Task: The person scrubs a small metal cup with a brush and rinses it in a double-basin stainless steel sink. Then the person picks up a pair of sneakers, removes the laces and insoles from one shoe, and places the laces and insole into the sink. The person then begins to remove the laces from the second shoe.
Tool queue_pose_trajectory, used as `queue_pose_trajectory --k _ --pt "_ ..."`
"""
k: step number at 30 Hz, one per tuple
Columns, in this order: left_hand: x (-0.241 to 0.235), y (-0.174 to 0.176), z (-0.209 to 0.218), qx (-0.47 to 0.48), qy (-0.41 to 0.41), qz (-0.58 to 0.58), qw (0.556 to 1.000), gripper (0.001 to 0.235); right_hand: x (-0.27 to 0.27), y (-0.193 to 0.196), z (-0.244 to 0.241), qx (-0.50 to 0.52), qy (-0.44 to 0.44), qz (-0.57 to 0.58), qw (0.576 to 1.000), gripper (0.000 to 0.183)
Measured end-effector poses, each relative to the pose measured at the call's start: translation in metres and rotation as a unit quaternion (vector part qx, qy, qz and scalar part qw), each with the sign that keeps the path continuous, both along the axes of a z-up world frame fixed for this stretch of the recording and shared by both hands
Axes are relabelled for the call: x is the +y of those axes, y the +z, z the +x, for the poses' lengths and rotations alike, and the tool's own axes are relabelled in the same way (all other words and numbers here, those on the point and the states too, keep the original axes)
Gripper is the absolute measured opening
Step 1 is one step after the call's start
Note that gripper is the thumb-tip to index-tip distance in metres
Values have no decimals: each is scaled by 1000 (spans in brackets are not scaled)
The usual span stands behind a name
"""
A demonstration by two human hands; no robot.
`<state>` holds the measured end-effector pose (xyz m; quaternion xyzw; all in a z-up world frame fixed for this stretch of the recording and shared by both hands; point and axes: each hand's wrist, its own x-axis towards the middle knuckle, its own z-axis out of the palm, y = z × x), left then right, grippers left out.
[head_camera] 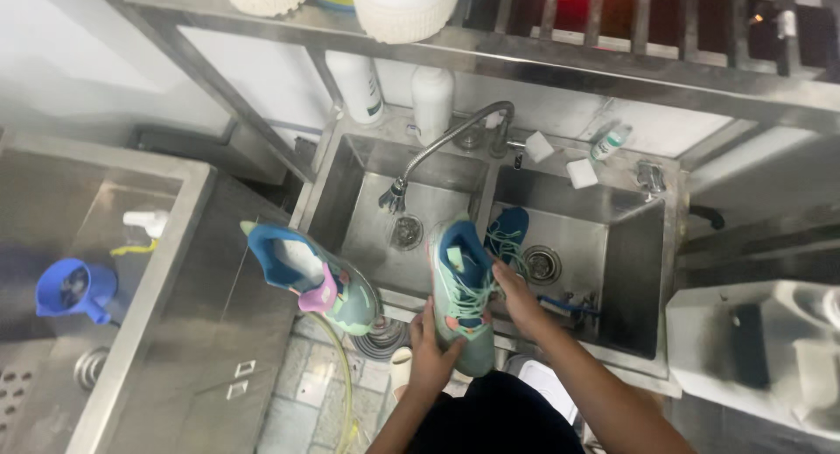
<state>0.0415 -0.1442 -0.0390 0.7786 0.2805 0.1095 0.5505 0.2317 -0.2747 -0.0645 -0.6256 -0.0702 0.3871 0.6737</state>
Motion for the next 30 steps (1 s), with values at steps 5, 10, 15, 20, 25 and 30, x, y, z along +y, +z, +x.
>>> queue_pose_trajectory --k 5,10,15,20,25,30 --pt "-7 0 6 59 51 134 988 99 -6 -13 3 -61 116 26 991 59" --pt "-5 51 20 68 38 150 986 109 -11 -6 6 -119 133 18 984 26" --pt "4 87 38 -102 -62 188 975 87 -12 8 -5 -162 111 -19 980 15" --pt "27 73 56 -75 -98 167 978 67 -10 16 -15 -230 74 -17 970 18" --pt "41 46 64 -56 -137 112 983 42 -7 9 -31 -211 35 -88 973 17" --pt "36 39 45 -159 -177 92 967 18 -22 5 -61 -140 -40 -108 983 14"
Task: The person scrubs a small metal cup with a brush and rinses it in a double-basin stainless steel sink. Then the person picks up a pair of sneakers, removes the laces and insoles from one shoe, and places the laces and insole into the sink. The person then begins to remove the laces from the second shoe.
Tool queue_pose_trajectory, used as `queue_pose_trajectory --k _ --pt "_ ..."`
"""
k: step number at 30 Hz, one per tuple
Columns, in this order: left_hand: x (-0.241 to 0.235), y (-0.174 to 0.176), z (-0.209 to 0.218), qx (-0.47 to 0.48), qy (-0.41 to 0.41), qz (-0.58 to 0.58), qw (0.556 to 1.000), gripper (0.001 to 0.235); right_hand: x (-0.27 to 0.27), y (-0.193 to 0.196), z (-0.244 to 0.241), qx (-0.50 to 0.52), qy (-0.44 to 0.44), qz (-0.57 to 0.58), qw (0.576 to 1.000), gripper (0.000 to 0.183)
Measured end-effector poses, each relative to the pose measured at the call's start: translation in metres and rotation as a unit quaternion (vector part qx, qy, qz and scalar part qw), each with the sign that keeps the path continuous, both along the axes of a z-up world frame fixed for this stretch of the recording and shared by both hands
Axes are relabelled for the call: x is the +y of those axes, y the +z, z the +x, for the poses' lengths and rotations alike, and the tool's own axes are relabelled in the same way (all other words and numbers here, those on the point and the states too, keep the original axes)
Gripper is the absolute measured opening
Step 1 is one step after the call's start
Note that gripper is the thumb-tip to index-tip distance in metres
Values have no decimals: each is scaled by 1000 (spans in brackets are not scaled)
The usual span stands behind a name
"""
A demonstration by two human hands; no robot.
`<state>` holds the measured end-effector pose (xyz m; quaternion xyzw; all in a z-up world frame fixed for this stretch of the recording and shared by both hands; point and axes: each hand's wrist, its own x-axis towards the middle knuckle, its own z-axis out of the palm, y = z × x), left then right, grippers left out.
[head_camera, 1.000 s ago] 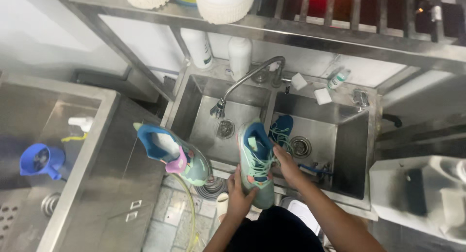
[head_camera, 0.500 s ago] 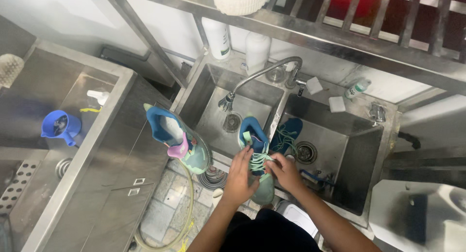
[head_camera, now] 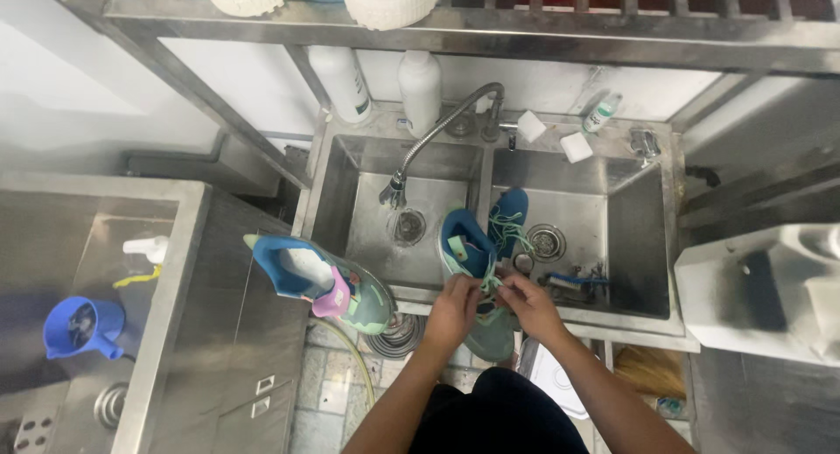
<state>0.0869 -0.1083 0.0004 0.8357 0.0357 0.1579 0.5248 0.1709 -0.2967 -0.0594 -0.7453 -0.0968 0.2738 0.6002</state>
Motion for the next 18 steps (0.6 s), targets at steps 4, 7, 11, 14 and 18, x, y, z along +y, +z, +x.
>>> queue_pose_trajectory --k 4,7,11,14,18 --pt "0 0 -6 10 -39 -50 998 21 -21 0 -16 -34 -40 22 998 17" --pt "3 1 -6 34 -72 -89 993 25 -26 -2 -24 -31 -51 61 996 21" --pt "5 4 -6 -55 -90 -65 992 30 -21 -8 -34 -14 -59 164 985 20" --pt "1 6 -4 29 -101 -181 978 34 -21 -2 -34 4 -44 115 992 20" --pt "-6 6 -3 134 -55 -280 949 30 -27 15 -30 -38 9 35 999 21"
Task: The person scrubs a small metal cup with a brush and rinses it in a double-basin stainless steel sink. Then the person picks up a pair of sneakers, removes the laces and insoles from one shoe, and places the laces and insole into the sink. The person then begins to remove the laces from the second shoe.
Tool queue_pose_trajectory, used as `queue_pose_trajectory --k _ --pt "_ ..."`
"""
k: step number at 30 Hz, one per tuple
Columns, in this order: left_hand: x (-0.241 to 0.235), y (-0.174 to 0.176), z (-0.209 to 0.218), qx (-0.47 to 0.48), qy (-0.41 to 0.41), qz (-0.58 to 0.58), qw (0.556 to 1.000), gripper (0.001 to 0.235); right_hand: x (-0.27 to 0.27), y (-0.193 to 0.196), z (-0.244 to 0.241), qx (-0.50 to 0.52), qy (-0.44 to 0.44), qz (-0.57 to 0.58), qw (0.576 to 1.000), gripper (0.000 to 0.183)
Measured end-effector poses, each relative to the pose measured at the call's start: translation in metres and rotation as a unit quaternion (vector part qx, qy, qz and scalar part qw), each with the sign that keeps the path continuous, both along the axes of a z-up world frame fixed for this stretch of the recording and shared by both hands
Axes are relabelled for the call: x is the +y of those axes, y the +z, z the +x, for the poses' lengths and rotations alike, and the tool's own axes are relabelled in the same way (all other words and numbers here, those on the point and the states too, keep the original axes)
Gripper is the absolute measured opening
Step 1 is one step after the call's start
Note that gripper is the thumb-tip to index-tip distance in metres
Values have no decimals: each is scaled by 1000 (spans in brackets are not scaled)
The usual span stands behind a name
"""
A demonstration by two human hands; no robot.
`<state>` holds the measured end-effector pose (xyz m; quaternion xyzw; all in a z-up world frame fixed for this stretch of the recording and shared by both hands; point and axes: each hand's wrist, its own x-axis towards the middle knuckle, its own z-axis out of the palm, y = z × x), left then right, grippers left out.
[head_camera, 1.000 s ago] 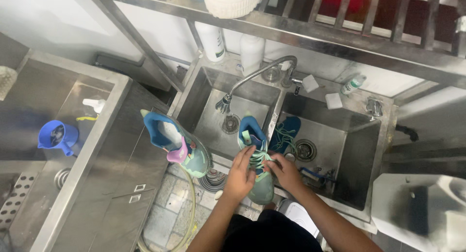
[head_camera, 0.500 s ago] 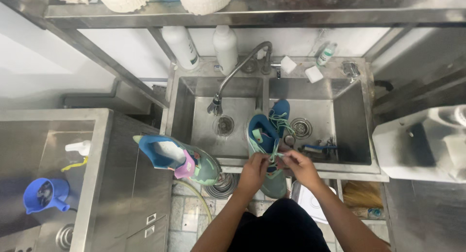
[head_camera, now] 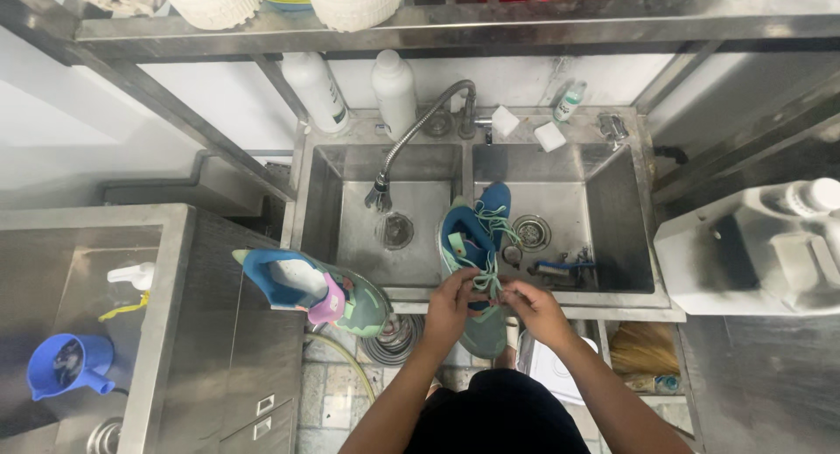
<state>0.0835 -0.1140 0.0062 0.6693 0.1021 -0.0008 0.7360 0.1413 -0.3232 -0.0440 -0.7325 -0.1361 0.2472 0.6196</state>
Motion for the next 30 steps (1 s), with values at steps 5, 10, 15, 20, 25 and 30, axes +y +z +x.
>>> queue_pose_trajectory --k 5,10,15,20,25,30 --pt "-8 -2 2 9 16 25 1000 37 0 9 9 -39 15 -41 998 17" --pt "-31 -13 1 -7 95 -16 995 53 0 -8 15 -3 2 22 1000 17" --pt "-46 -21 -5 -45 163 -17 986 62 2 -27 18 59 27 52 997 18" --pt "-37 -11 -8 25 183 60 981 44 7 -25 27 95 2 105 990 19" --pt "-29 -1 -11 53 227 24 972 23 11 -14 25 46 32 86 995 19" --pt "-26 11 -11 134 206 -18 969 15 13 -10 31 27 17 62 998 20"
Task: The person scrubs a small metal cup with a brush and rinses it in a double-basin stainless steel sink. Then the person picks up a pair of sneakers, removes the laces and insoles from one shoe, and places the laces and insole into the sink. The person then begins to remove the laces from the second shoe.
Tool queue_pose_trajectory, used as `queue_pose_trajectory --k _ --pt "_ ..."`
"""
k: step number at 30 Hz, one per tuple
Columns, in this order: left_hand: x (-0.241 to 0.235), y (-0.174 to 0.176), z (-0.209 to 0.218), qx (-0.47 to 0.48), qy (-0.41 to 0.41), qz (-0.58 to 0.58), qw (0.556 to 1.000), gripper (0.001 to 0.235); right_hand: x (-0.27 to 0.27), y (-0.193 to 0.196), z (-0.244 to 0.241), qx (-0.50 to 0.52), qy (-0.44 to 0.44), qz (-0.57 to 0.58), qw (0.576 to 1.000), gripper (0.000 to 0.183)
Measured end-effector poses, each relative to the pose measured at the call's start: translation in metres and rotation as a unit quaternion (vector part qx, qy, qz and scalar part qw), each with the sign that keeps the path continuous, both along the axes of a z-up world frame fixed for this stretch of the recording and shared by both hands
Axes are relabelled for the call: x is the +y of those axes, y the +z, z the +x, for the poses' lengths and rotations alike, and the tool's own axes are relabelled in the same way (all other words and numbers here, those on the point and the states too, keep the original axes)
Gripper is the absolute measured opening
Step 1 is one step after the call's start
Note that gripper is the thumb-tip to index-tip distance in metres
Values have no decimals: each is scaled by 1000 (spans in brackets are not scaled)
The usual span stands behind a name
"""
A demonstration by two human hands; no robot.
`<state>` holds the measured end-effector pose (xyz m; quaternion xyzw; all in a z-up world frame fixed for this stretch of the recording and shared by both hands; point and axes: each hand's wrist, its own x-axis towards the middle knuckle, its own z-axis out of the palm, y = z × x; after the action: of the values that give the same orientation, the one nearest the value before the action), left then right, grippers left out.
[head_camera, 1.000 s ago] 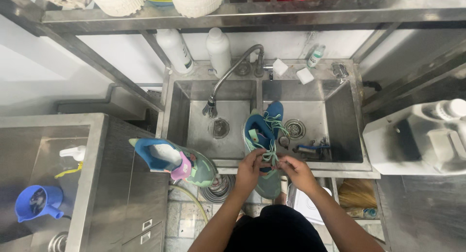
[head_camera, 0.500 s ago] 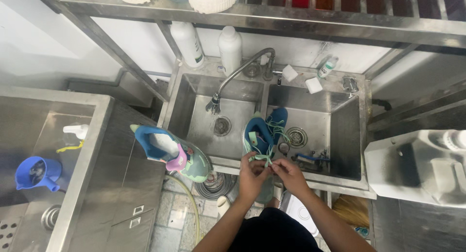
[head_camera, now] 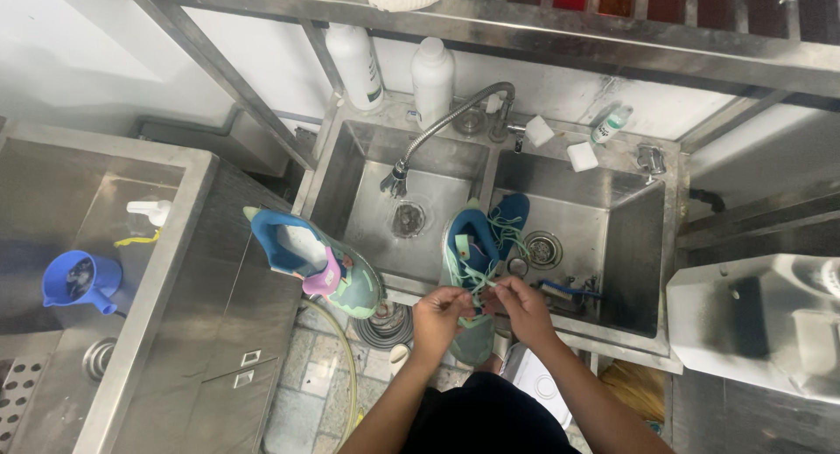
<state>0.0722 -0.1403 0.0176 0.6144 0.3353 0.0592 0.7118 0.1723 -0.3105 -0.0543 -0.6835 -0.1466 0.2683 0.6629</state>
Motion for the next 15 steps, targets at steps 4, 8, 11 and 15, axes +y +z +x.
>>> queue_pose_trajectory --k 4,8,11,15 --pt "5 16 -9 -67 -80 136 985 20 3 -5 14 16 -54 -18 998 20" --pt "10 29 -18 -40 -109 110 987 18 0 -7 29 -62 -121 -162 977 20" --pt "15 29 -15 -11 -120 165 979 18 -2 -6 32 -78 -65 -114 988 18" --pt "8 21 1 -73 -123 224 964 35 0 -2 21 -18 -38 -1 999 20"
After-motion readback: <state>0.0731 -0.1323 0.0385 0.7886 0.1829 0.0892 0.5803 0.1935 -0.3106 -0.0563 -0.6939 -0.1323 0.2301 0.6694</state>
